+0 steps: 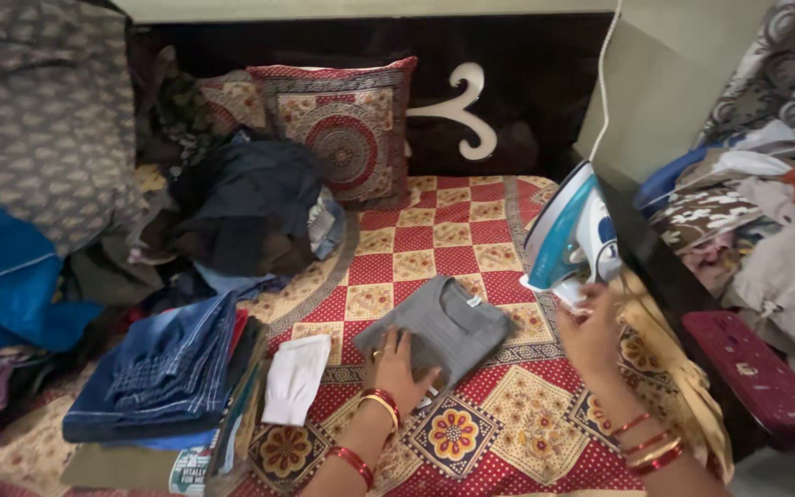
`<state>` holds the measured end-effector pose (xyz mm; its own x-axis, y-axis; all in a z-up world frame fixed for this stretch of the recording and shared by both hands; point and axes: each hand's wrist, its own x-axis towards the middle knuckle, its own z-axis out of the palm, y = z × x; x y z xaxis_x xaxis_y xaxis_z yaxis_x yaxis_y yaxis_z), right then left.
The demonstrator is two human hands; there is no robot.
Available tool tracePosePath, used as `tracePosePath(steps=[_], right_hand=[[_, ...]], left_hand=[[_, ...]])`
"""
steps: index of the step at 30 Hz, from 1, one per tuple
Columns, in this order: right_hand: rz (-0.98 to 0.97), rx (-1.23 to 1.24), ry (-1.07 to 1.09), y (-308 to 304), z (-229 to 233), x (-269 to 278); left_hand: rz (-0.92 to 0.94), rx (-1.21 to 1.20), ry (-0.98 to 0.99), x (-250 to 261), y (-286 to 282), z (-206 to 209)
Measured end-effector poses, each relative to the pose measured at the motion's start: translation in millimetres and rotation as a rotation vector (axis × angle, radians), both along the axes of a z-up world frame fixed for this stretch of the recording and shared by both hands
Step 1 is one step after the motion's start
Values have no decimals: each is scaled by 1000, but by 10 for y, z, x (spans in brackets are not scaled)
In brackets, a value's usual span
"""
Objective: The person irons a gray t-shirt and a dark blue t-shirt on a bed using a handheld electric iron. They smooth each garment, move the iron across the fabric, and fold the shirts after ironing.
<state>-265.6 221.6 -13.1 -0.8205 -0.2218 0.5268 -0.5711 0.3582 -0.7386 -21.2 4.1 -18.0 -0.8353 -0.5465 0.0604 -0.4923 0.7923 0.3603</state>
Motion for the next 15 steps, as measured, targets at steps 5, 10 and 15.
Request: tracePosePath(steps=[5,10,15], right_hand=[[200,262,163,-293,-353,-45],[182,493,-111,-673,-399,-110],[181,648,-162,-944,-110,56]], left_hand=[[125,150,368,121,-184,-131],[237,332,396,254,-564,-423],[308,742,343,253,-776,-579]])
